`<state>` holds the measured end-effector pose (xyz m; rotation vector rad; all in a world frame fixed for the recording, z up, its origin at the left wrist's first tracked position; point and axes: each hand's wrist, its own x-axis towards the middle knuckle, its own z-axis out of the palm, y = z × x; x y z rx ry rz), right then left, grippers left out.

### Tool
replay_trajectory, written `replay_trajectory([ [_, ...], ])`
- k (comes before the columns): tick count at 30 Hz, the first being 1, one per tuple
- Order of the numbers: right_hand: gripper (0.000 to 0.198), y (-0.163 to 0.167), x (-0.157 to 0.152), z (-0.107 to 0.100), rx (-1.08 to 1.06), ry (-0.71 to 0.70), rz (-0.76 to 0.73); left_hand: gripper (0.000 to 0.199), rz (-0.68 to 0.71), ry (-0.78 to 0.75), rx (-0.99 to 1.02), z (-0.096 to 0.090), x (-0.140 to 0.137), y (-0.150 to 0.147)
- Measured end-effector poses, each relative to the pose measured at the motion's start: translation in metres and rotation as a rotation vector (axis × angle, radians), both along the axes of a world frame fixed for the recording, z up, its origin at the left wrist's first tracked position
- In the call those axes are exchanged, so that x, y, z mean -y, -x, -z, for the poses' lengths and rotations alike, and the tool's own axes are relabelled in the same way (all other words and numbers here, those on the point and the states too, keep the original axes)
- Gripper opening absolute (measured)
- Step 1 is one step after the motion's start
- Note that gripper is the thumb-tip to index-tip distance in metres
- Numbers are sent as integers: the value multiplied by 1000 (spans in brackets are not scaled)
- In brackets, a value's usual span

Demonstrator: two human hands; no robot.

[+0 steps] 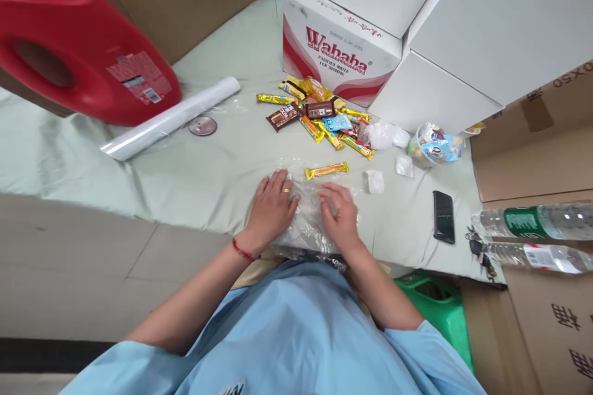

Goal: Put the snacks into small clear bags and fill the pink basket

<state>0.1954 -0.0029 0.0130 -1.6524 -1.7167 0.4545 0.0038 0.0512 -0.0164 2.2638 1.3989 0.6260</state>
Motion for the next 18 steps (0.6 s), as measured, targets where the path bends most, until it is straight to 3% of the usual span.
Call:
replay_trajectory([
  [3,35,-56,-17,-6,145,-46,247,49,46,-31,-94,-2,4,10],
  [5,44,-90,-27,-1,267,43,390,51,50,-52,-111,-2,4,14],
  [8,44,-126,-34,10,380,233,450,53,63,-71,-119,-1,4,17],
  [11,32,-153,-43,11,386,297,457,56,84,-65,-115,0,4,16],
  [14,34,-178,-69,-4,371,195,556,56,90,-58,-110,0,3,15],
  [18,37,-198,-130,-21,293,-12,680,56,85,-56,-109,0,2,15],
])
